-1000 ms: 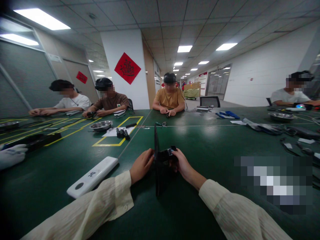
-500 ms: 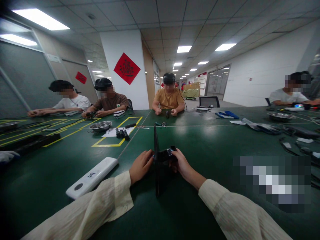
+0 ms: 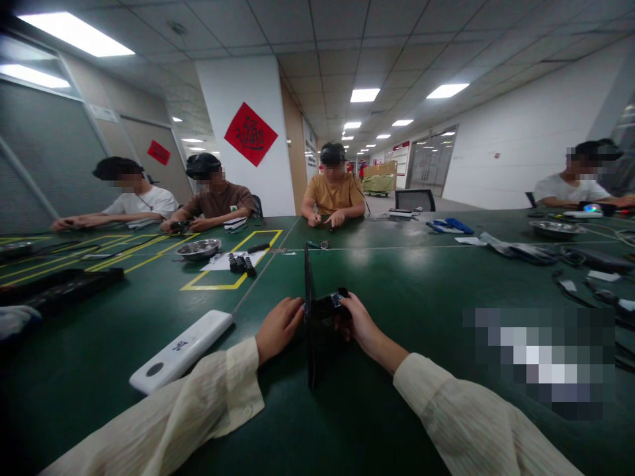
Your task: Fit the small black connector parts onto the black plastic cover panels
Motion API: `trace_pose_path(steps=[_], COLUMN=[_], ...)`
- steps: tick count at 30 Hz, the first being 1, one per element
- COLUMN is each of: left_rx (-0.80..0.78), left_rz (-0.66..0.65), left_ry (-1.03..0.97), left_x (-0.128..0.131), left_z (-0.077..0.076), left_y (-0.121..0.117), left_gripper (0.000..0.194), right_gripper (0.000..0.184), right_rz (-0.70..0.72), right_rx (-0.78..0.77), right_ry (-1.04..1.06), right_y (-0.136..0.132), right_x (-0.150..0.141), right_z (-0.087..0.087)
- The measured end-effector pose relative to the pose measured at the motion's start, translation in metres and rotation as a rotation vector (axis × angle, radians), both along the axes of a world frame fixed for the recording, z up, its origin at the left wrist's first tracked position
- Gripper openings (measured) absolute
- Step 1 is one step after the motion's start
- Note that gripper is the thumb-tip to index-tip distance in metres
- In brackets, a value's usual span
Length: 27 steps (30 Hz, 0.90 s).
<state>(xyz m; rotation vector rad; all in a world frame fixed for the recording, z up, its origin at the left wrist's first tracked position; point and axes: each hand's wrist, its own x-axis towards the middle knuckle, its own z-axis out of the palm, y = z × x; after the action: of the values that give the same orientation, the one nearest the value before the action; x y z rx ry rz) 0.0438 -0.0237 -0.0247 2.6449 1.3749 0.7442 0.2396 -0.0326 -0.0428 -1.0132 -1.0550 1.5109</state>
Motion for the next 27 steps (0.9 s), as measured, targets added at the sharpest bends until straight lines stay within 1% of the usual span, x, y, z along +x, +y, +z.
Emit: trace_pose_path(steps=[7,14,18,22,27], left_rx=[-0.012,-0.038,-0.034,-0.028,-0.037], left_rz=[-0.035,-0.064,-0.020,0.031,0.005], left_ry=[0.011,0.023,0.030,-0.025,-0.089], left_x=[0.000,0.000,0.000,-0.001,-0.001], left_z=[0.002,0.003,-0.002,-0.008,-0.011], left_y=[-0.002,-0.002,-0.001,0.001,0.002], left_gripper=[0.030,0.038,0.037,0.030,0.024], right_gripper=[0.032,0.033,0.033,0.034,0.037], right_rz=[-0.009,-0.013,-0.001,0.000,-0.003], right_rx=[-0.004,0.001,0.000,-0.002,0.000], right_ry=[-0.019,-0.014,-0.018,-0.022,-0.014], right_y=[0.001,0.000,-0.001,0.001,0.001], right_x=[0.000,0.000,0.000,0.001,0.001], right_z=[-0.002,-0.001,0.000,-0.001,-0.001])
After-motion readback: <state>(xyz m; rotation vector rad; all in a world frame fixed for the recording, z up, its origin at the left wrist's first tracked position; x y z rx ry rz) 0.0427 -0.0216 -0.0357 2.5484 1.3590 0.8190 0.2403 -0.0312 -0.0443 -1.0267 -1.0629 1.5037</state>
